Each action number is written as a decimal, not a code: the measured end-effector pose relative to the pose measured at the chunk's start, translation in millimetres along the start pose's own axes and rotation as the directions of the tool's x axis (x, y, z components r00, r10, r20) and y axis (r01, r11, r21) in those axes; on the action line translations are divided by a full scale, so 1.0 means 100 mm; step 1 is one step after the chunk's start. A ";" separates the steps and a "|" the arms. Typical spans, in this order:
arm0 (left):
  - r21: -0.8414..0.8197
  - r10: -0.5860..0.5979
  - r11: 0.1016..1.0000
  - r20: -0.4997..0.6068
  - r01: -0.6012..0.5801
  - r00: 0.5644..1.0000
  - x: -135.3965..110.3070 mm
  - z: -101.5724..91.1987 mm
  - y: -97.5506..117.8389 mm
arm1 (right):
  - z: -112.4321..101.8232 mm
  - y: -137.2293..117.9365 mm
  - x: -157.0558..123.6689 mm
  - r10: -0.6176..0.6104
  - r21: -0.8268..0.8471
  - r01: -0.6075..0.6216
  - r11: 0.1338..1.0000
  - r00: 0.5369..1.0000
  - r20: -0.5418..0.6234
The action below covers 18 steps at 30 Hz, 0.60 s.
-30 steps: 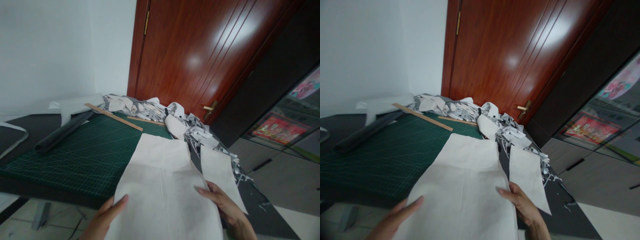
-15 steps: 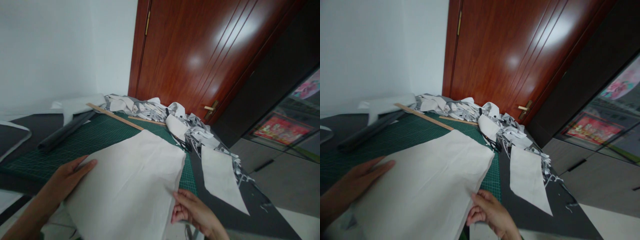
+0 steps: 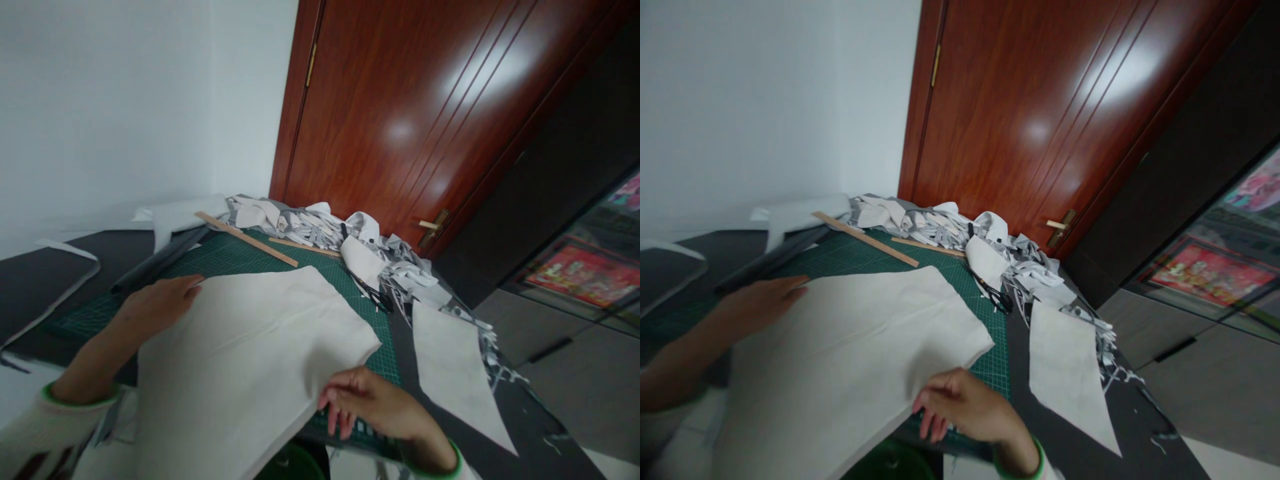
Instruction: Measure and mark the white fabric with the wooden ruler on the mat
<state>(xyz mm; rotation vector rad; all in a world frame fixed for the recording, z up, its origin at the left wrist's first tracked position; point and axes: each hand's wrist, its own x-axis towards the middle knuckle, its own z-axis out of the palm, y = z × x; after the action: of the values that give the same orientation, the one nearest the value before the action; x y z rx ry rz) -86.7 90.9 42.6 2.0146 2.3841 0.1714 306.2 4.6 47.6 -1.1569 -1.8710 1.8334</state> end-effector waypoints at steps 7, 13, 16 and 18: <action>-0.036 0.084 0.996 0.015 -0.083 0.996 0.39 -0.11 0.19 | -0.67 0.09 0.13 -0.177 -0.573 -0.280 0.770 0.770 -0.613; -0.059 0.096 0.994 0.005 -0.095 0.995 0.69 -0.07 0.41 | -0.76 0.32 0.26 -0.117 -0.522 -0.472 0.710 0.652 -0.749; -0.080 0.165 0.983 -0.043 -0.168 0.985 0.78 -0.01 0.48 | -0.72 0.32 0.26 -0.020 -0.412 -0.492 0.767 0.624 -0.781; -0.103 0.235 0.964 -0.105 -0.246 0.966 0.81 0.02 0.50 | -0.71 0.32 0.24 0.014 -0.354 -0.474 0.806 0.614 -0.789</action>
<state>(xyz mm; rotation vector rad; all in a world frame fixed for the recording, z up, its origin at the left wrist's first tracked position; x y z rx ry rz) -50.9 178.7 49.7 2.2807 2.1123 0.4039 350.2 68.0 21.3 -2.0727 -1.7287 0.6095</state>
